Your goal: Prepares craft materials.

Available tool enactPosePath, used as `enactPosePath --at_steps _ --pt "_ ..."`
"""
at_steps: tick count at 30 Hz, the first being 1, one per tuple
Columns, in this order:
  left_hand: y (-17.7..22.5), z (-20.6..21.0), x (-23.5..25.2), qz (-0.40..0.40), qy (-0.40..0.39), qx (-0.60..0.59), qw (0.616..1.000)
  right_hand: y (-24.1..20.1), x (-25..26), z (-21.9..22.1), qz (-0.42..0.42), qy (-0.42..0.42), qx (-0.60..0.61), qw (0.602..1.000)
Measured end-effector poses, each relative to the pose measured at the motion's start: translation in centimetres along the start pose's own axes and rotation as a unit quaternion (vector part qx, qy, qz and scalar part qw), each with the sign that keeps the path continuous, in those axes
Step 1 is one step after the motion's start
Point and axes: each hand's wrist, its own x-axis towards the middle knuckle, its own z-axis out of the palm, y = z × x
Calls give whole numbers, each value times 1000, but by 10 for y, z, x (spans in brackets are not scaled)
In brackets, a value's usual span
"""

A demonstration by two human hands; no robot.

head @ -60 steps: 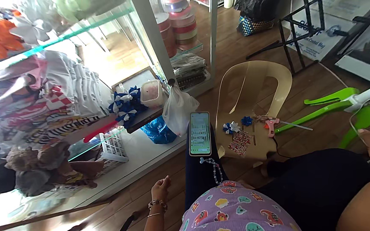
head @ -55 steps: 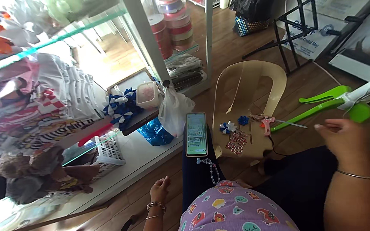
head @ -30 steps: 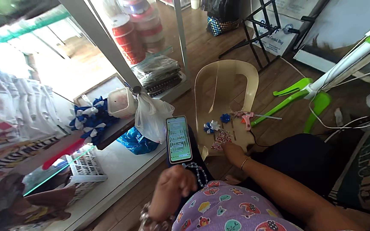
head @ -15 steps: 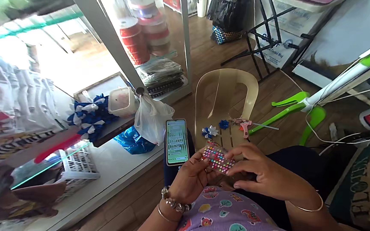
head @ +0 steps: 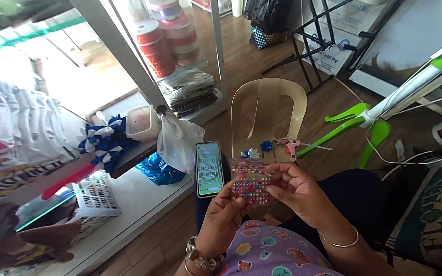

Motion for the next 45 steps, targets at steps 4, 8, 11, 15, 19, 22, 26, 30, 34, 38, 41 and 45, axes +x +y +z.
enactPosePath --at_steps 4,8,11,15,19,22,26,30,34,38,41,45 --pt "2 2 -3 -13 2 26 1000 -4 -1 -5 -28 -43 -55 997" --pt "2 7 -3 -23 52 22 998 -6 -3 -8 -46 -77 -101 991" --pt "2 6 -1 -36 66 24 997 -6 -4 -9 -54 -91 -140 984" --pt "0 15 1 -58 120 43 990 -6 -5 -4 -78 -91 -180 976" --pt "-5 19 4 -31 157 95 982 3 -3 2 -155 -10 -318 935" --pt "-8 18 4 -1 156 120 980 6 -3 6 -174 16 -369 913" --pt "-11 19 3 21 149 151 977 7 -5 11 -163 39 -390 905" --pt "-11 22 3 37 160 177 971 5 -6 15 -152 51 -379 911" --pt "-14 21 2 74 158 215 961 3 -7 18 -134 41 -337 931" --pt "-18 20 0 123 150 265 945 2 -7 21 -117 41 -303 945" --pt "-20 18 0 156 143 310 927 1 -7 25 -107 46 -299 947" --pt "-21 18 0 167 136 330 919 1 -7 27 -98 44 -291 951"
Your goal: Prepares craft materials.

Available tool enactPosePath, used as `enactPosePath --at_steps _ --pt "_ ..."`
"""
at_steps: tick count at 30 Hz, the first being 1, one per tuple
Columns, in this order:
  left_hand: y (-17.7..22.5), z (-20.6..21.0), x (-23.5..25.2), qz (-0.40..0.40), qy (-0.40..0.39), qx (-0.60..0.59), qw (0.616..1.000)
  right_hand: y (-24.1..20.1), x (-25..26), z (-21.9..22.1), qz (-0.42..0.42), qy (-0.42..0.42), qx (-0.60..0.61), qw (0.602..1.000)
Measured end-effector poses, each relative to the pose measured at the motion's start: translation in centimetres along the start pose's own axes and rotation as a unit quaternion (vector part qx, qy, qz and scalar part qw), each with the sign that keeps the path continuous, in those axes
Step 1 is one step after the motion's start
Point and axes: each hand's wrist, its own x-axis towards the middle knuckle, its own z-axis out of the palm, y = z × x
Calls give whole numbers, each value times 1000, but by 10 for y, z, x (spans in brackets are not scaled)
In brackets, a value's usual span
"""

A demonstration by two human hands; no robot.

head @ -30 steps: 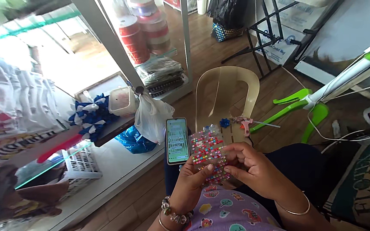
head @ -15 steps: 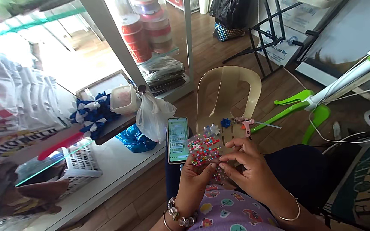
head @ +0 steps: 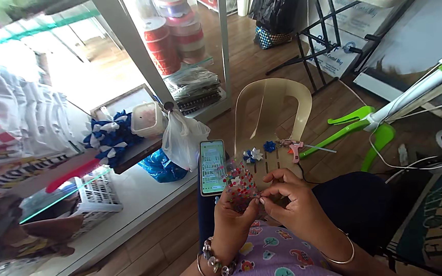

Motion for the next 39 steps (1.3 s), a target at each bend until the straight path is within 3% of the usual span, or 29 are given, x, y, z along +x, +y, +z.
enactPosePath --at_steps 6,13,19,23,26,28,30,34,36,39 --pt "2 1 0 -8 1 30 1000 0 2 -5 27 -31 51 998" --pt "8 2 6 -84 -26 -13 996 10 9 -20 114 -108 169 973" --pt "11 9 26 -179 -70 -8 981 35 15 -35 145 -69 286 945" --pt "-17 31 51 -342 -108 47 932 77 36 -66 224 96 283 928" --pt "-62 56 67 -407 -203 169 874 127 46 -77 327 182 264 889" --pt "-89 72 82 -419 -276 287 816 152 47 -74 373 189 230 879" --pt "-116 81 93 -411 -302 368 777 157 46 -71 392 174 196 882" --pt "-159 85 104 -421 -265 436 750 170 46 -75 384 149 123 903" --pt "-165 81 106 -424 -266 462 732 173 44 -73 386 135 110 906" --pt "-160 75 106 -429 -238 468 735 171 43 -67 372 111 92 917"
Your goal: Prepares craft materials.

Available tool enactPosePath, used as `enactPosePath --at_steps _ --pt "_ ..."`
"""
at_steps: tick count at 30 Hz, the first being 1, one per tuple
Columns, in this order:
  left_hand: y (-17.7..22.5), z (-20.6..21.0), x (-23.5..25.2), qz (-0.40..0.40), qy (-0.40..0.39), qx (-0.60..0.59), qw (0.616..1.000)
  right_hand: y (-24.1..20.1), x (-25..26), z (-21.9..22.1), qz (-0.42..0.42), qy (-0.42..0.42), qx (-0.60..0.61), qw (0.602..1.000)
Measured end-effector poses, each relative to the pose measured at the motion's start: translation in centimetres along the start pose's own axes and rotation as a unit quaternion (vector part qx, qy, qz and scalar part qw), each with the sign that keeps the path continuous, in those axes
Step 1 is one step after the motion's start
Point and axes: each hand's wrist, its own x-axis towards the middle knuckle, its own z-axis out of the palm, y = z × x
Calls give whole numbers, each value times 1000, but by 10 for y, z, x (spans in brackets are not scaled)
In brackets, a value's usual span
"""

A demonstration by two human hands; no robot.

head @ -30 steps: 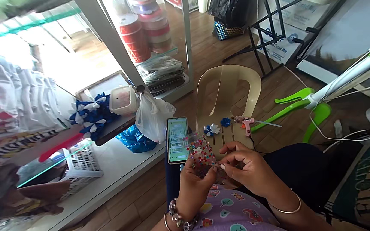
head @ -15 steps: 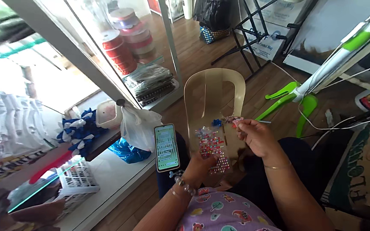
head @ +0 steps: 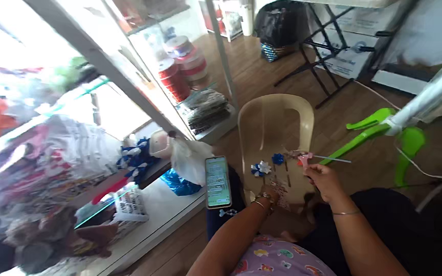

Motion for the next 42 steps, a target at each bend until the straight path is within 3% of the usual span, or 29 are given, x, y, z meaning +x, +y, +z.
enactPosePath --at_steps 4,7,10,14,18,22,25,29,31,34,39,40,42 --pt "6 -12 -27 -24 42 -30 998 0 -8 11 -32 -9 -33 999" --pt "6 -19 -51 114 63 -103 986 -5 -18 17 -8 -38 11 999" --pt "9 -27 -80 275 62 -203 938 -10 -32 21 47 -118 164 978" --pt "3 -48 -123 407 132 -188 884 -30 -60 27 20 -231 286 930" --pt "-18 -62 -151 505 219 -147 822 -49 -84 31 -27 -332 318 888" --pt "-40 -63 -166 569 336 -108 743 -60 -100 41 -27 -376 334 864" --pt "-51 -63 -170 598 358 -130 705 -66 -109 48 -8 -423 370 827" --pt "-61 -64 -178 595 369 -139 700 -68 -112 56 -42 -474 372 797" --pt "-65 -63 -178 584 391 -128 700 -71 -115 58 -51 -459 341 819" --pt "-73 -61 -172 580 410 -82 699 -73 -119 55 3 -425 293 856" --pt "-79 -63 -158 603 326 -121 718 -58 -102 53 30 -498 289 817" --pt "-79 -63 -156 601 307 -144 724 -56 -95 53 27 -492 284 823" --pt "-79 -67 -153 593 283 -187 730 -55 -67 48 11 -397 231 888"
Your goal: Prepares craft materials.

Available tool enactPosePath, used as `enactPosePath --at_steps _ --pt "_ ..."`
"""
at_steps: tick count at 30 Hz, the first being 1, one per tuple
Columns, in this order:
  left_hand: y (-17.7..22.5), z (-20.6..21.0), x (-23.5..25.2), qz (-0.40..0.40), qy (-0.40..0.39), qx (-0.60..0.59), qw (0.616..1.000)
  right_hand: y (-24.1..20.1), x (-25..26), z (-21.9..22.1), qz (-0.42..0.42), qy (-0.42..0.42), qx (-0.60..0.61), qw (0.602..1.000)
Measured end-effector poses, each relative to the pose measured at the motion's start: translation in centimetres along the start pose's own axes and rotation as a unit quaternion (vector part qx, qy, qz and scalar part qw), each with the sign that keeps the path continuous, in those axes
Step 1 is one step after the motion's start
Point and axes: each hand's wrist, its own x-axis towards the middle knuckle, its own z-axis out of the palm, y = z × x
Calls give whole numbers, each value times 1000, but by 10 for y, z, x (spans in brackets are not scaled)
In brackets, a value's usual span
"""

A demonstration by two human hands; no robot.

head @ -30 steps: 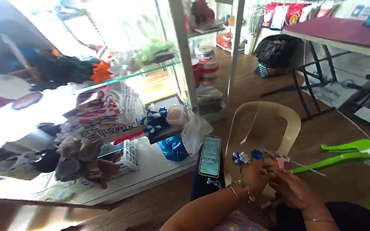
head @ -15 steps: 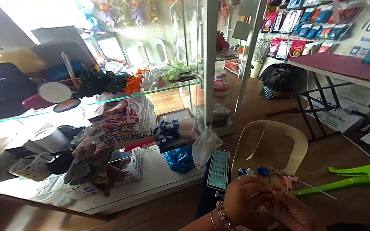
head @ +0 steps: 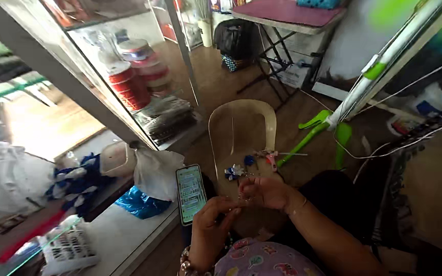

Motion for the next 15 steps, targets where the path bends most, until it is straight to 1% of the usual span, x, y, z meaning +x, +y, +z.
enactPosePath --at_steps 1,2,3,4,5,6,7,9,12,15 --pt "0 -3 1 -9 11 -15 1000 -5 14 -19 0 97 -49 994" --pt "2 -7 2 -18 23 -27 999 -6 32 -43 8 205 -104 973" --pt "5 -12 4 -22 38 -35 998 -5 50 -73 28 299 -161 940" --pt "9 -17 5 -22 52 -38 998 2 66 -104 45 374 -215 901" --pt "13 -23 7 -19 62 -40 997 10 77 -132 57 422 -259 867" --pt "17 -28 8 -15 69 -44 997 18 84 -154 67 448 -292 842" --pt "21 -33 9 -13 73 -48 996 27 88 -171 87 455 -321 826" --pt "27 -41 7 -13 77 -54 995 38 91 -186 130 456 -347 809" --pt "29 -49 6 -10 86 -73 994 43 94 -187 171 465 -354 793" --pt "29 -60 8 -5 109 -89 990 41 99 -190 199 451 -338 802"
